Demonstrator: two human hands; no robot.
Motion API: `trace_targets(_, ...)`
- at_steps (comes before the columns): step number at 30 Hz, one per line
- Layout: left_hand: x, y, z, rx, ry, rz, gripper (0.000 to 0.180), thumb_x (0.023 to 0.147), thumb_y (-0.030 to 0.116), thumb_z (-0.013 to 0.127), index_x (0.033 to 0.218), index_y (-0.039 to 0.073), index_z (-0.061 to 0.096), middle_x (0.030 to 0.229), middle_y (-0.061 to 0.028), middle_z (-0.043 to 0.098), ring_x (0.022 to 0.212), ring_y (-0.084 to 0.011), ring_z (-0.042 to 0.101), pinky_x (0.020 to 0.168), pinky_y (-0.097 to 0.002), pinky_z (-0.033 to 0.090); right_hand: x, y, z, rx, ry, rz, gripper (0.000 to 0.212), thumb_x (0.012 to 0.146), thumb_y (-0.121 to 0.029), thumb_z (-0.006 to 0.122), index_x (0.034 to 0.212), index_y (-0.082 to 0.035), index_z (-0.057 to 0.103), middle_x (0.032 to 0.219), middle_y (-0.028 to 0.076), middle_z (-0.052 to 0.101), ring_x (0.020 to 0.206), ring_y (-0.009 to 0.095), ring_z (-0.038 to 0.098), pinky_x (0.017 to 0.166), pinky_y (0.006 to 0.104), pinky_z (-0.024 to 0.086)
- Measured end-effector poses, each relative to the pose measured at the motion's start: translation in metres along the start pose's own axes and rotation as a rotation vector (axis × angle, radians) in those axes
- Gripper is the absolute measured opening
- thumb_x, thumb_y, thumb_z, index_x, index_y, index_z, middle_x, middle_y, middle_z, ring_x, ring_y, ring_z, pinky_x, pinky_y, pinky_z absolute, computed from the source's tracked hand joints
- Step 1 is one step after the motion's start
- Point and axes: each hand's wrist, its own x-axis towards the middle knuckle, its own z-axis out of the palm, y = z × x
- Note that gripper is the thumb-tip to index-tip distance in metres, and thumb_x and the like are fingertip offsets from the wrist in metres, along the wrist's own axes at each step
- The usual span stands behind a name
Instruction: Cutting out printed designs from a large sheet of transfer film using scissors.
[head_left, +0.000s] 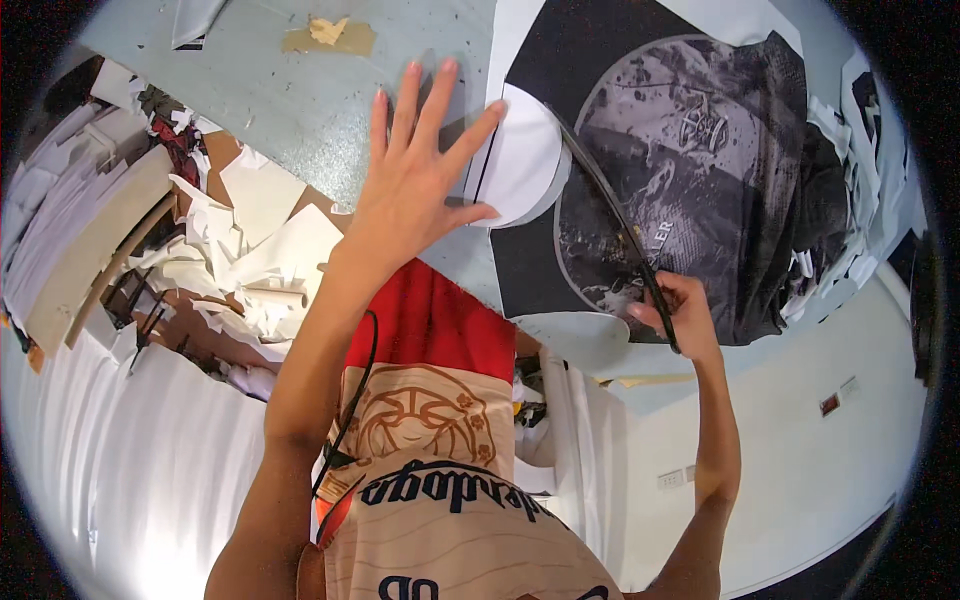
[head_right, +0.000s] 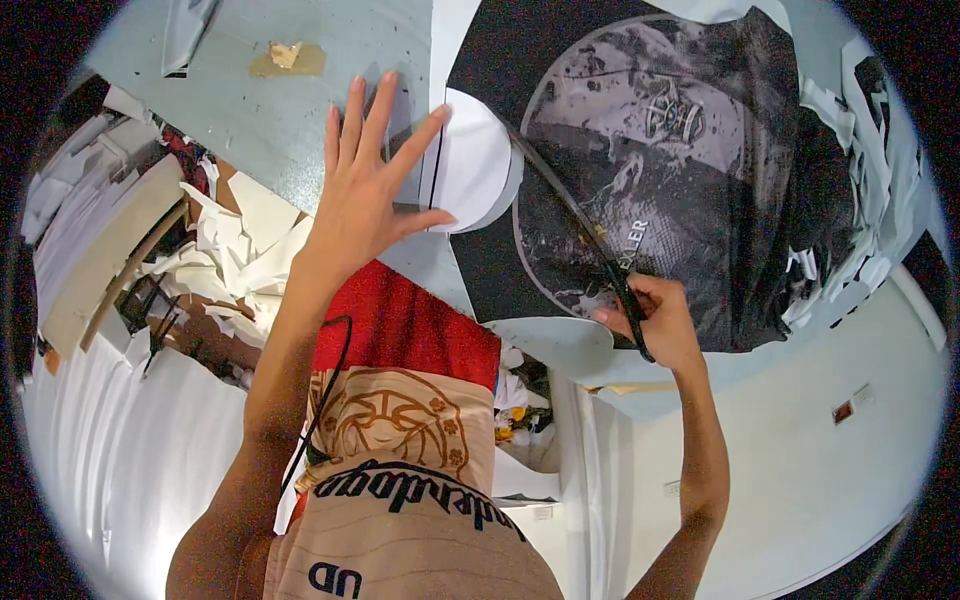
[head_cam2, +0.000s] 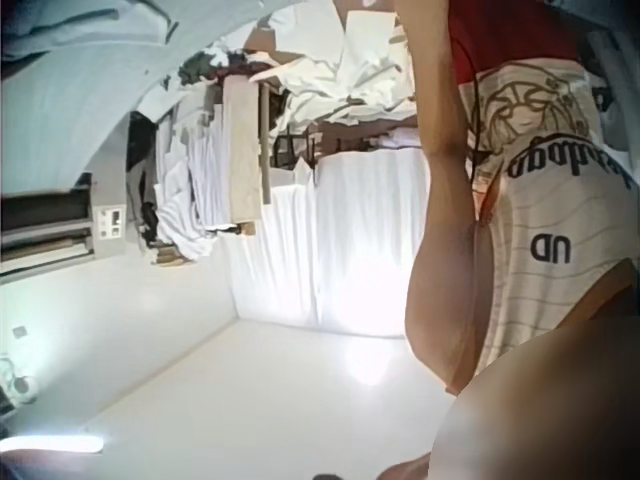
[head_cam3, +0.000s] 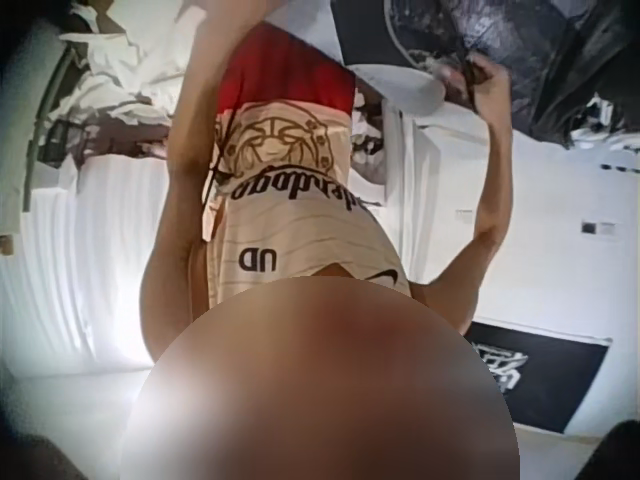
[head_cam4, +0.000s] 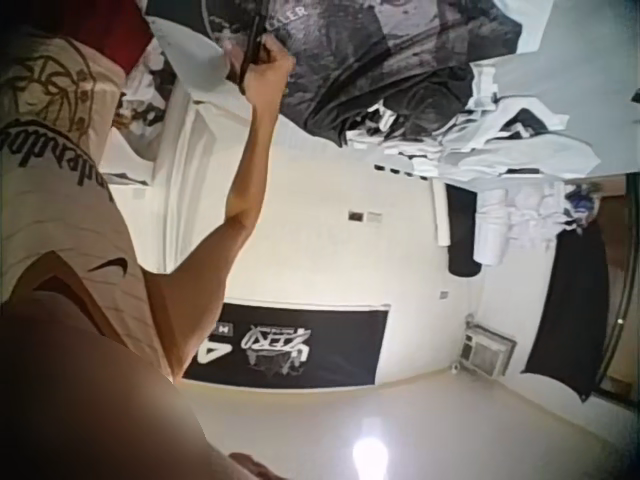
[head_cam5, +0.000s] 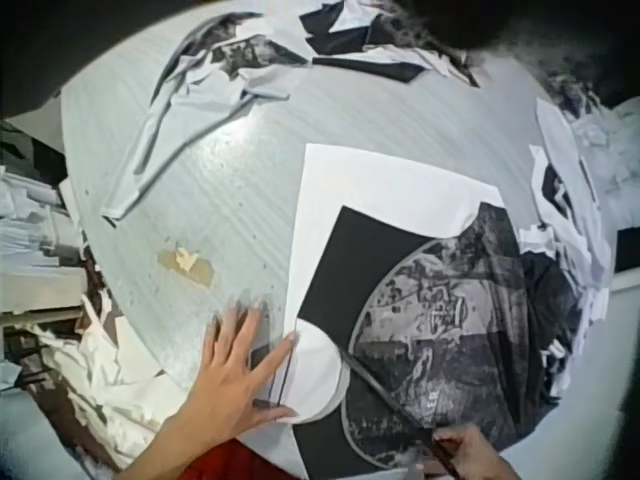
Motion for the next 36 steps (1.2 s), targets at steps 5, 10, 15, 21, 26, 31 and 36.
trace_targets(5, -0.002, 0.002, -0.003, -0.009, -0.013, -0.046, 0.113, 0.056, 0.035, 0.098, 0.157, 0.032, 0.047, 0.171, -0.0189, 0.021, 0.156, -0.0468, 0.02, 0.123, -0.0656, 0.023, 0.012, -0.02, -0.028, -0.13, -0.055, 0.136, 0.034, 0.085, -0.013, 0.088, 0.072, -0.006, 0.057, 0.062, -0.009, 0.045, 0.059, 0.001, 0.039, 0.053, 0.0234, 0.029)
trace_targets(10, -0.005, -0.001, -0.008, -0.004, -0.033, -0.054, 0.112, 0.056, 0.035, 0.097, 0.157, 0.034, 0.048, 0.172, -0.0201, 0.018, 0.157, -0.0476, 0.019, 0.122, -0.0659, 0.023, 0.034, -0.049, -0.049, -0.174, -0.109, 0.012, 0.036, 0.084, -0.016, 0.09, 0.071, -0.004, 0.058, 0.06, -0.009, 0.045, 0.058, 0.002, 0.039, 0.052, 0.0237, 0.03)
trace_targets(15, -0.009, -0.003, -0.012, -0.001, -0.038, -0.061, 0.108, 0.057, 0.036, 0.097, 0.155, 0.034, 0.051, 0.173, -0.0215, 0.016, 0.157, -0.0493, 0.018, 0.123, -0.0661, 0.022, 0.049, -0.065, -0.072, -0.385, -0.135, -0.056, 0.045, 0.083, -0.019, 0.091, 0.068, -0.004, 0.051, 0.062, -0.009, 0.035, 0.061, 0.003, 0.032, 0.053, 0.0261, 0.024)
trace_targets(21, -0.013, -0.011, -0.014, -0.033, -0.055, -0.062, 0.103, 0.06, 0.037, 0.095, 0.154, 0.034, 0.053, 0.173, -0.0213, 0.017, 0.157, -0.0492, 0.017, 0.124, -0.0645, 0.021, 0.06, -0.099, -0.08, -0.396, -0.194, -0.003, 0.05, 0.08, -0.021, 0.092, 0.068, -0.005, 0.047, 0.066, -0.007, 0.035, 0.065, 0.004, 0.033, 0.056, 0.0266, 0.026)
trace_targets(26, -0.014, -0.012, -0.015, -0.065, -0.051, -0.071, 0.104, 0.06, 0.037, 0.095, 0.155, 0.035, 0.051, 0.173, -0.0206, 0.016, 0.156, -0.0496, 0.017, 0.124, -0.0641, 0.022, 0.049, -0.088, -0.079, -0.411, -0.183, 0.035, 0.044, 0.08, -0.018, 0.092, 0.07, -0.006, 0.051, 0.066, -0.007, 0.04, 0.065, 0.005, 0.038, 0.058, 0.0261, 0.03)
trace_targets(31, -0.015, -0.016, -0.017, -0.084, -0.058, -0.041, 0.104, 0.06, 0.033, 0.095, 0.154, 0.036, 0.051, 0.173, -0.0201, 0.016, 0.157, -0.0484, 0.017, 0.123, -0.0666, 0.022, 0.016, -0.052, -0.083, -0.275, -0.158, 0.055, 0.041, 0.077, -0.02, 0.093, 0.071, -0.001, 0.057, 0.063, -0.002, 0.046, 0.061, 0.006, 0.041, 0.055, 0.0283, 0.031)
trace_targets(36, -0.015, -0.014, -0.018, -0.011, -0.125, 0.014, 0.099, 0.061, 0.029, 0.094, 0.152, 0.039, 0.054, 0.173, -0.0199, 0.016, 0.158, -0.0476, 0.016, 0.121, -0.0701, 0.021, 0.028, -0.052, -0.071, -0.18, -0.177, 0.12, 0.037, 0.078, -0.02, 0.094, 0.074, -0.002, 0.061, 0.066, -0.003, 0.053, 0.063, 0.006, 0.047, 0.056, 0.0262, 0.036)
